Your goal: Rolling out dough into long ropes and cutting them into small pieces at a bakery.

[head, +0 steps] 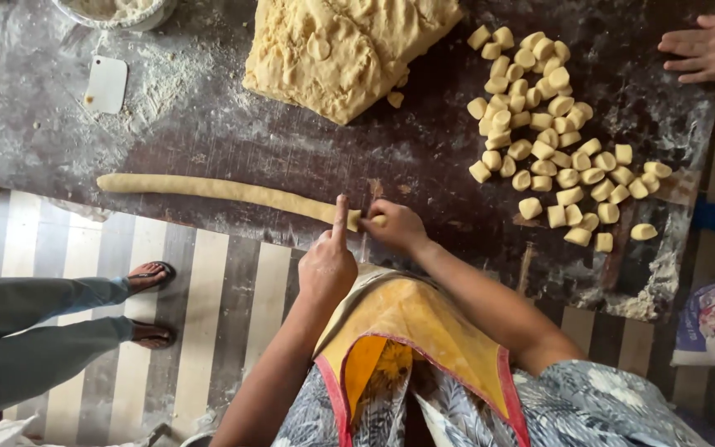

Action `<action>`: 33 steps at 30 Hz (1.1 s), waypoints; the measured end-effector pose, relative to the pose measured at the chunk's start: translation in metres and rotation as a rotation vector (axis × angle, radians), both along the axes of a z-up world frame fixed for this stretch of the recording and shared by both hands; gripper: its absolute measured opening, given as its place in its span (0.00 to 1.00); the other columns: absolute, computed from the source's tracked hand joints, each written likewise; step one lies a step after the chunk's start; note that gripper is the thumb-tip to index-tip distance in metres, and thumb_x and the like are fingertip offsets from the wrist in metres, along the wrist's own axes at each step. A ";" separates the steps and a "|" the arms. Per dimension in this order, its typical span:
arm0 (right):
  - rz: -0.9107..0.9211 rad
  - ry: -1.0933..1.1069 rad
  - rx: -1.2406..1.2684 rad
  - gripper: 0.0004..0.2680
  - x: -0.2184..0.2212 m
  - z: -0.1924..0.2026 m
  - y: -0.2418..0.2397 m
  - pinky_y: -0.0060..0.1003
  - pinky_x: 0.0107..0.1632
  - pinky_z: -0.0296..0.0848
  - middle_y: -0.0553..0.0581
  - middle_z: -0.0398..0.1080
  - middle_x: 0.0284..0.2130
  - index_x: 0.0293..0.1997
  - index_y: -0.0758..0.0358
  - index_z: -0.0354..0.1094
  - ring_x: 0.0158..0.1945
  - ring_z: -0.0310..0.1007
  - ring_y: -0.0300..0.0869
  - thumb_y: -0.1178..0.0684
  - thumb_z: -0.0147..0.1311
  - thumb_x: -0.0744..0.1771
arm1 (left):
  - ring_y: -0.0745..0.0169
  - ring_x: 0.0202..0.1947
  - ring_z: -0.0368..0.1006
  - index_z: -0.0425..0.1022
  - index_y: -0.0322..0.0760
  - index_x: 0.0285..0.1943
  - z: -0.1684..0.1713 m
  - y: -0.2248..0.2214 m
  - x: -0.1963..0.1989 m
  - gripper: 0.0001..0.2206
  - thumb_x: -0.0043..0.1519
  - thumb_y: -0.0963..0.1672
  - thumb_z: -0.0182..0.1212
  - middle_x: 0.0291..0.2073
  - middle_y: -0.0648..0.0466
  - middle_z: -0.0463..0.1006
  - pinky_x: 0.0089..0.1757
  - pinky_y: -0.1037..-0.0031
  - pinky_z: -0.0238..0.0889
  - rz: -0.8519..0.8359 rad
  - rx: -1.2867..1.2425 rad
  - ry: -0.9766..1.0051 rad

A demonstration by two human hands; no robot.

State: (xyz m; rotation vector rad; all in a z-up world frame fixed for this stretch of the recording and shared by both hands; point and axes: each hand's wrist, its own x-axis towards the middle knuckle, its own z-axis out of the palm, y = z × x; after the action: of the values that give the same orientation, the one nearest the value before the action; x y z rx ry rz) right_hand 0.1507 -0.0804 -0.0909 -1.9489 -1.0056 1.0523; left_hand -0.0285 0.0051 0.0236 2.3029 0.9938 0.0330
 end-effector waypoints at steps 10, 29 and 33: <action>0.119 -0.507 -0.249 0.12 -0.019 0.022 0.020 0.56 0.37 0.75 0.63 0.78 0.31 0.47 0.55 0.69 0.35 0.79 0.58 0.43 0.56 0.65 | 0.33 0.31 0.77 0.35 0.51 0.83 -0.033 0.022 0.042 0.39 0.64 0.46 0.56 0.36 0.36 0.79 0.32 0.47 0.68 0.018 -0.045 -0.004; -0.826 0.111 0.466 0.14 0.076 -0.019 -0.022 0.33 0.45 0.78 0.63 0.72 0.55 0.63 0.62 0.68 0.42 0.73 0.38 0.48 0.51 0.72 | 0.34 0.40 0.78 0.37 0.42 0.81 -0.034 0.016 -0.024 0.41 0.57 0.38 0.53 0.68 0.34 0.73 0.32 0.56 0.71 -0.057 -0.018 -0.424; -0.279 -0.114 0.285 0.15 0.015 -0.017 0.001 0.35 0.44 0.81 0.62 0.74 0.52 0.58 0.63 0.72 0.40 0.79 0.39 0.50 0.63 0.67 | 0.33 0.38 0.78 0.37 0.46 0.82 -0.005 0.023 -0.037 0.41 0.58 0.38 0.52 0.51 0.34 0.79 0.35 0.52 0.70 0.204 -0.175 -0.339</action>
State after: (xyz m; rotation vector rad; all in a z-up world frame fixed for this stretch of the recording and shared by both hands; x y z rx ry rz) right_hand 0.1658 -0.0796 -0.1075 -1.8608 -0.8594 0.6132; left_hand -0.0651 0.0286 0.0185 1.9476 1.0038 0.3915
